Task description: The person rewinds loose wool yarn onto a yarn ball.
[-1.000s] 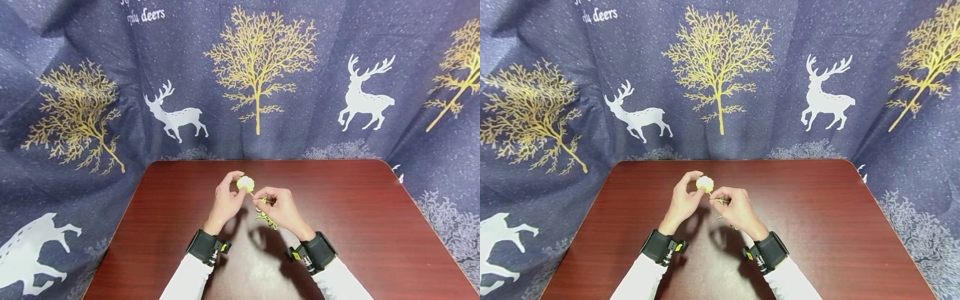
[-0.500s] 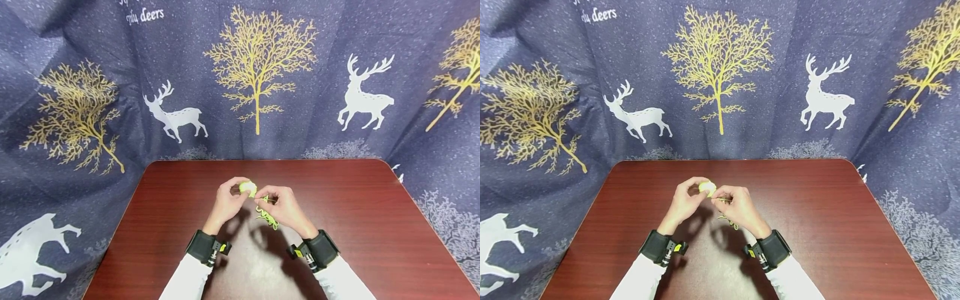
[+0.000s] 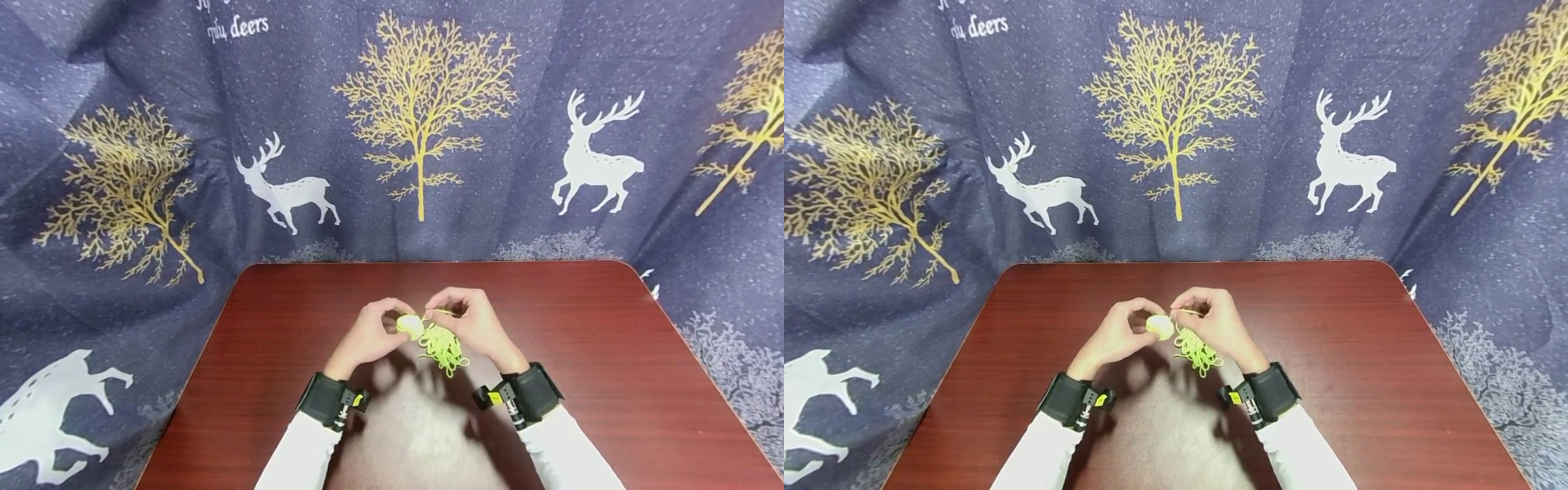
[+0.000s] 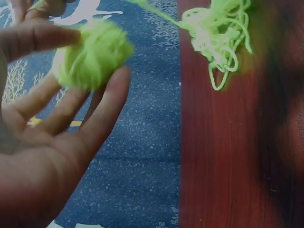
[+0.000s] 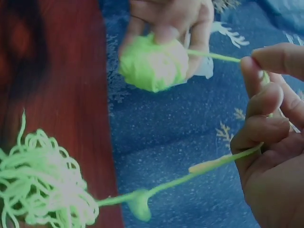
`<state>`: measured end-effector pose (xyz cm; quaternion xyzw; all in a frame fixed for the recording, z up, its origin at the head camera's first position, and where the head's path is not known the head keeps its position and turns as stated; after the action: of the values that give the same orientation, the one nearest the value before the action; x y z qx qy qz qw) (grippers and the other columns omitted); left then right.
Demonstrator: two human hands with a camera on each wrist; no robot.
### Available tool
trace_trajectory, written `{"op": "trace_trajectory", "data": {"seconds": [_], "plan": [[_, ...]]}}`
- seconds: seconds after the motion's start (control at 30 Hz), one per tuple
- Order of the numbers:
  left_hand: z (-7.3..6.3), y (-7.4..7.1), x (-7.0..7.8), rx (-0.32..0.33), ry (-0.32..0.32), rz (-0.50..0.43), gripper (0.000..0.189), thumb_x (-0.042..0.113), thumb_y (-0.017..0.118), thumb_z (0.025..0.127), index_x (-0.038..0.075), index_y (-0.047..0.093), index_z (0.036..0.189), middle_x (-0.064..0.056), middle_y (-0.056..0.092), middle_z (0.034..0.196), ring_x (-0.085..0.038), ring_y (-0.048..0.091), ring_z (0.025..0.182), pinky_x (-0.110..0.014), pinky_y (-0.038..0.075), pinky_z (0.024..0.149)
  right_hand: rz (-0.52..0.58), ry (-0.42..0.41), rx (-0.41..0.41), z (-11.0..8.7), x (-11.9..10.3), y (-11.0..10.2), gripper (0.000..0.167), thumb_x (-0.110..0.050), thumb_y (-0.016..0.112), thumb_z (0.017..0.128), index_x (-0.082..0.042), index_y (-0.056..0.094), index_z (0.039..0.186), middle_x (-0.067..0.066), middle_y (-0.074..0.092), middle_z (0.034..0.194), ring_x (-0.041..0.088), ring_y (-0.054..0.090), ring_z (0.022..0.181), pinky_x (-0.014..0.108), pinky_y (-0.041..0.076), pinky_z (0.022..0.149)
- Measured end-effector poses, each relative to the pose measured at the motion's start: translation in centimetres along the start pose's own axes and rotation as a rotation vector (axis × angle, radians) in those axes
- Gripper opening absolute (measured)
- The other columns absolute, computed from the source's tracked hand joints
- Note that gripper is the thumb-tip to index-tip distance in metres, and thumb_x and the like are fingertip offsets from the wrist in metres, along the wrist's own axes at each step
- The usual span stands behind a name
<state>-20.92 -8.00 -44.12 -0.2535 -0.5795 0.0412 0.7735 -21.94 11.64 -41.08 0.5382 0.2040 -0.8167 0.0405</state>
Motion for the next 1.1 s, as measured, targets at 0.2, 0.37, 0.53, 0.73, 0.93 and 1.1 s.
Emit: {"op": "trace_trajectory", "data": {"seconds": [0.2, 0.37, 0.53, 0.73, 0.93, 1.1], "plan": [[-0.2, 0.4, 0.9, -0.179, 0.031, -0.135, 0.034, -0.009, 0.073, 0.079, -0.004, 0.067, 0.112, -0.017, 0.069, 0.109, -0.034, 0.068, 0.1, -0.03, 0.059, 0.085, 0.195, 0.088, 0.074, 0.7, 1.5, -1.2, 0.011, -0.002, 0.077, 0.087, 0.002, 0.073, 0.097, 0.009, 0.072, 0.08, 0.011, 0.055, 0.057, 0.02, 0.041, 0.048], [-0.1, 0.7, 1.1, -0.223, 0.07, -0.327, 0.039, -0.012, 0.074, 0.079, -0.012, 0.063, 0.116, -0.02, 0.068, 0.112, -0.028, 0.067, 0.104, -0.041, 0.058, 0.091, 0.345, 0.166, 0.147, 1.4, 3.0, -1.5, 0.012, -0.004, 0.076, 0.089, 0.002, 0.073, 0.098, 0.002, 0.069, 0.076, 0.007, 0.042, 0.052, 0.022, 0.03, 0.044], [0.4, 0.5, 2.1, -0.17, 0.196, -0.522, 0.04, -0.014, 0.073, 0.078, -0.018, 0.06, 0.116, -0.026, 0.067, 0.11, -0.02, 0.069, 0.101, -0.043, 0.058, 0.091, 0.437, 0.207, 0.193, 2.0, 4.5, -1.2, 0.006, -0.002, 0.074, 0.09, -0.005, 0.075, 0.095, -0.002, 0.072, 0.078, 0.006, 0.041, 0.051, 0.021, 0.029, 0.045], [1.9, -0.4, 2.9, 0.04, 0.321, -0.676, 0.041, -0.016, 0.071, 0.077, -0.026, 0.053, 0.113, -0.011, 0.07, 0.11, -0.018, 0.068, 0.104, -0.036, 0.059, 0.089, 0.372, 0.288, 0.245, 1.8, 6.3, 0.0, 0.007, -0.001, 0.074, 0.089, -0.001, 0.074, 0.096, -0.003, 0.064, 0.069, 0.005, 0.041, 0.049, 0.018, 0.033, 0.044], [4.1, -1.2, 2.7, 0.363, 0.231, -0.76, 0.04, -0.018, 0.068, 0.078, -0.024, 0.055, 0.115, -0.005, 0.072, 0.105, -0.018, 0.069, 0.098, -0.027, 0.059, 0.084, 0.237, 0.223, 0.234, 1.2, 5.5, 1.5, 0.008, -0.003, 0.077, 0.087, 0.0, 0.075, 0.094, 0.008, 0.071, 0.078, 0.013, 0.056, 0.06, 0.02, 0.042, 0.051], [5.0, -1.2, 1.2, 0.585, 0.081, -0.644, 0.034, -0.015, 0.072, 0.08, -0.015, 0.064, 0.113, -0.014, 0.07, 0.105, -0.019, 0.069, 0.092, -0.026, 0.059, 0.078, -0.058, 0.07, 0.221, 0.7, 3.6, 1.9, 0.008, -0.002, 0.078, 0.084, -0.009, 0.076, 0.088, 0.004, 0.071, 0.073, 0.011, 0.057, 0.059, 0.019, 0.042, 0.052]]}}
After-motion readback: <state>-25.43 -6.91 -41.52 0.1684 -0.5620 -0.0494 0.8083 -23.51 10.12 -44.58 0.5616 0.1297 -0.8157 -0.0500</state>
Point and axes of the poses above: each hand's wrist, its own z-axis towards the middle knuckle, its own y-axis out of the palm, x = y × z, the point moved 4 cm from there along z, towards the middle knuckle
